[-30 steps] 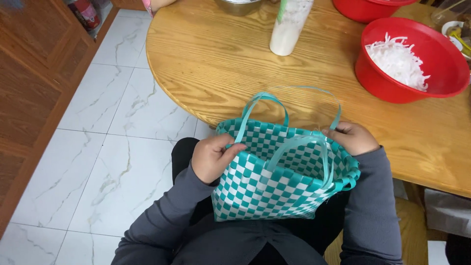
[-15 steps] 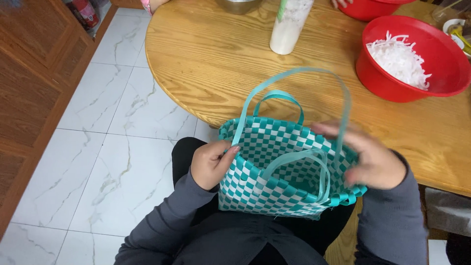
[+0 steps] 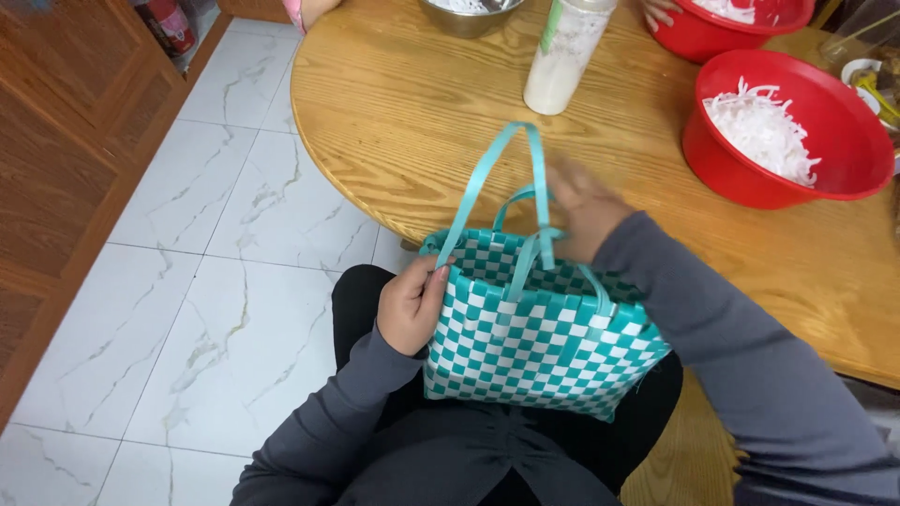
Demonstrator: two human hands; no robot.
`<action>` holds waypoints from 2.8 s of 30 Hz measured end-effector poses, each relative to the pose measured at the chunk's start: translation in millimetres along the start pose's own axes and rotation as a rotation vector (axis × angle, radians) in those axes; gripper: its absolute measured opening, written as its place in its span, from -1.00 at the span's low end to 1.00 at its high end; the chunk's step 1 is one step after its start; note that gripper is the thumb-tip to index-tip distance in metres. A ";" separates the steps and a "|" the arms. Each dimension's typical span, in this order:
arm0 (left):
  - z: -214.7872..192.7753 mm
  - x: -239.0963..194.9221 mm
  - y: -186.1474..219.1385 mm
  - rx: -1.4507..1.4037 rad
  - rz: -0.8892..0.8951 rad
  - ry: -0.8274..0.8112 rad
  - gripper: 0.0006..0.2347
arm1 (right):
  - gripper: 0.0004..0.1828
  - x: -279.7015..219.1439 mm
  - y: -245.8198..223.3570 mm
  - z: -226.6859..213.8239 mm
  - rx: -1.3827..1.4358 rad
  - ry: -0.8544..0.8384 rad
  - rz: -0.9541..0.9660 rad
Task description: Weaving teal and white plastic strips together to construct a handmade bag on a wooden table.
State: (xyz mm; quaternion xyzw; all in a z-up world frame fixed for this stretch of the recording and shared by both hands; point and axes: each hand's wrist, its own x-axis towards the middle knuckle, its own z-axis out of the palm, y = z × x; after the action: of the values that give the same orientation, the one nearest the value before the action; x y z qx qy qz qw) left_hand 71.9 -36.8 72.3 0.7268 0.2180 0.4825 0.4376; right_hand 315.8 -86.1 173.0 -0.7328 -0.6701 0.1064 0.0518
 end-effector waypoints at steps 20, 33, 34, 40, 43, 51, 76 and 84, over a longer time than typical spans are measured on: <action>-102.7 -44.9 -18.0 -0.381 -0.173 0.551 -0.94 | -0.83 -120.4 39.2 -142.2 0.540 0.393 0.051; -18.7 -84.8 -42.9 -0.471 0.022 -0.097 -0.86 | -0.76 -70.7 34.4 -111.6 1.267 0.406 0.002; -16.6 -82.2 -34.3 -0.470 0.018 -0.097 -0.86 | -0.76 -69.2 34.4 -109.9 1.270 0.404 0.005; -6.0 -56.4 17.1 -0.210 0.207 -0.191 -0.79 | -0.87 -66.0 31.2 -101.0 1.307 0.366 0.116; 0.0 -46.8 32.7 -0.159 0.280 -0.279 -0.87 | -0.89 -64.7 23.5 -97.8 1.232 0.312 0.103; 2.9 -3.8 67.7 -0.010 0.538 -0.162 -0.79 | -0.78 -52.7 -8.2 -49.2 1.324 0.008 0.071; 49.5 32.1 25.9 0.328 0.087 -0.667 -0.63 | -0.49 -168.7 31.0 42.4 0.196 0.631 -0.098; 75.4 1.0 28.6 0.415 0.340 -0.636 -0.59 | -0.35 -145.9 -13.2 55.7 -0.104 0.529 0.111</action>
State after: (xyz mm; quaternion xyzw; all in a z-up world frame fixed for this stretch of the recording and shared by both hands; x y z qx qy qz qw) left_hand 136.5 -83.1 85.6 0.9380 0.0414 0.2454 0.2414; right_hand 278.9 -233.3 134.3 -0.7725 -0.5964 -0.1207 0.1817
